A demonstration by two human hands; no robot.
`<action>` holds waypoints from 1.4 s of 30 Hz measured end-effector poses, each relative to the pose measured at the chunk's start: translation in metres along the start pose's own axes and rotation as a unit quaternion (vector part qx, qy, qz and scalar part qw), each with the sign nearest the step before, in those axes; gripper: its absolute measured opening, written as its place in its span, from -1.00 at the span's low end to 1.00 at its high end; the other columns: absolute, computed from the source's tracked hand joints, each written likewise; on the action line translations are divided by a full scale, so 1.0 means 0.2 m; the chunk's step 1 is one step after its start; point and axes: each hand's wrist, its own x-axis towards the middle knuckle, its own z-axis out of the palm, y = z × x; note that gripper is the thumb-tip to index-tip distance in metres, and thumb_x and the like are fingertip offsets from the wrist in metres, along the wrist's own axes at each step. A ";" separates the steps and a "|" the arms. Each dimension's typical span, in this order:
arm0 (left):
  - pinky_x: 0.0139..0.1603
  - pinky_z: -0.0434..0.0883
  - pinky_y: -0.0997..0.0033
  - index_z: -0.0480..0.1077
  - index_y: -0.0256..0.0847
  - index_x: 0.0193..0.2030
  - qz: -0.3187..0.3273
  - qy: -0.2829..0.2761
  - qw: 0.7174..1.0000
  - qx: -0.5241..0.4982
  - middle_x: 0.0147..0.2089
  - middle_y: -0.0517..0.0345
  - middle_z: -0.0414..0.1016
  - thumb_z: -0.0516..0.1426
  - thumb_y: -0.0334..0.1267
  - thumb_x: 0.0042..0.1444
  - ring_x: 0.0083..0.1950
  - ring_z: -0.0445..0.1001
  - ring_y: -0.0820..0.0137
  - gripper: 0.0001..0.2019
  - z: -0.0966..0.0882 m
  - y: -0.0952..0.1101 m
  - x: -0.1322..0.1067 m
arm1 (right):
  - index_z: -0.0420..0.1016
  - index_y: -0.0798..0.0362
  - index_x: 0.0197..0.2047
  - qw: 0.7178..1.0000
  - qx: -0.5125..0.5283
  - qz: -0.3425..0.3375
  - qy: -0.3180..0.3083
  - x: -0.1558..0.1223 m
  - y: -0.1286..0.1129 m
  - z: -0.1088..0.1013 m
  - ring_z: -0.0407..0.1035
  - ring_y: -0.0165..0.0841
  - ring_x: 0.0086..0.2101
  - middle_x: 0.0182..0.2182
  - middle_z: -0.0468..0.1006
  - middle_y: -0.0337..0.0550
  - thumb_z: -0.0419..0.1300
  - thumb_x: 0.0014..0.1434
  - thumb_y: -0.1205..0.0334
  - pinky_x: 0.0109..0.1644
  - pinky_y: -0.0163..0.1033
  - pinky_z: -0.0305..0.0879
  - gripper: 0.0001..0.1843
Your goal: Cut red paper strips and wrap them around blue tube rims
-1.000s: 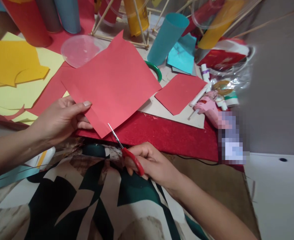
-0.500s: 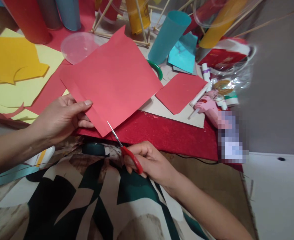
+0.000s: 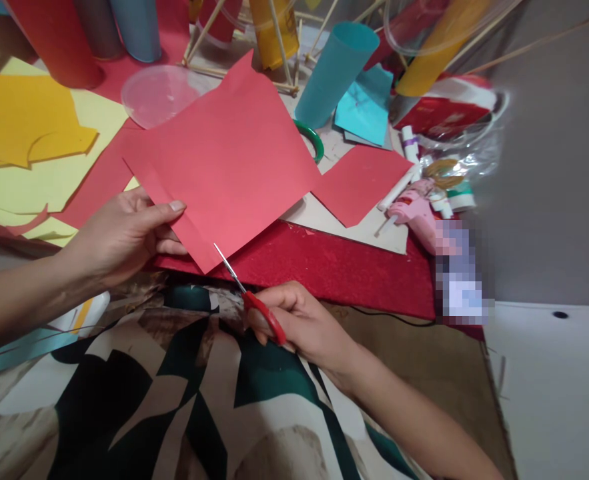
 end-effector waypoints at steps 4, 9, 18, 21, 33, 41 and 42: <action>-0.51 0.62 0.48 0.41 -0.25 -0.33 0.005 -0.012 1.000 -0.005 -0.58 0.33 0.33 0.21 -0.48 0.11 -0.63 0.40 0.55 -0.91 -0.01 0.00 0.00 | 0.31 0.08 -0.64 1.000 -0.007 -0.011 0.004 -0.01 0.01 0.00 -0.14 -0.56 -0.64 -0.72 0.08 -0.36 0.34 0.05 -0.27 -0.53 -0.31 -0.22 -0.38; -0.47 0.64 0.45 0.43 -0.29 -0.26 0.002 -0.019 1.000 0.011 -0.38 0.14 0.55 0.20 -0.47 0.10 -0.49 0.58 0.43 -0.92 0.00 0.00 -0.01 | 0.29 0.07 -0.66 0.999 -0.005 -0.050 -0.003 0.00 0.03 -0.01 0.04 -0.49 -0.58 -0.68 0.21 -0.29 0.32 0.16 -0.11 -0.43 -0.28 -0.02 -0.43; -0.52 0.59 0.51 0.50 -0.24 -0.15 -0.014 -0.059 0.998 0.011 -0.66 0.42 0.28 0.32 -0.52 -0.03 -0.63 0.49 0.45 -0.72 -0.01 0.00 -0.03 | 0.23 0.10 -0.67 0.998 0.012 -0.056 -0.029 0.02 0.04 -0.02 -0.07 -0.54 -0.62 -0.69 0.14 -0.33 0.30 0.15 -0.25 -0.54 -0.30 -0.22 -0.33; -0.55 0.52 0.61 0.50 -0.25 -0.16 -0.060 -0.067 0.994 0.056 -0.59 0.33 0.42 0.34 -0.50 -0.03 -0.55 0.57 0.41 -0.72 0.00 0.01 -0.07 | 0.25 0.10 -0.67 0.998 0.002 -0.055 -0.013 0.01 0.04 -0.01 -0.04 -0.52 -0.60 -0.69 0.15 -0.32 0.33 0.14 -0.19 -0.50 -0.29 -0.16 -0.36; -0.57 0.41 0.70 0.51 -0.29 -0.38 -0.104 -0.135 0.985 0.035 -0.68 0.28 0.43 0.28 -0.56 0.04 -0.61 0.47 0.52 -0.88 0.02 0.01 -0.09 | 0.28 0.09 -0.66 0.999 -0.010 -0.042 -0.025 0.02 0.03 0.00 -0.07 -0.52 -0.59 -0.68 0.15 -0.32 0.30 0.15 -0.21 -0.47 -0.26 -0.19 -0.38; -0.58 0.38 0.72 0.28 -0.26 -0.63 -0.093 -0.136 0.985 0.053 -0.73 0.30 0.31 0.35 -0.48 0.00 -0.68 0.35 0.61 -0.65 0.00 -0.01 -0.08 | 0.22 0.08 -0.64 0.999 -0.002 -0.039 -0.018 0.01 0.06 -0.01 -0.09 -0.54 -0.62 -0.68 0.12 -0.35 0.31 0.16 -0.16 -0.56 -0.32 -0.20 -0.40; -0.58 0.38 0.73 0.30 -0.26 -0.61 -0.092 -0.134 0.985 0.055 -0.72 0.31 0.32 0.36 -0.47 -0.02 -0.65 0.38 0.59 -0.68 0.00 -0.01 -0.08 | 0.23 0.08 -0.65 0.999 -0.001 -0.037 -0.016 0.01 0.06 -0.01 -0.11 -0.55 -0.63 -0.69 0.10 -0.36 0.32 0.15 -0.17 -0.57 -0.32 -0.23 -0.39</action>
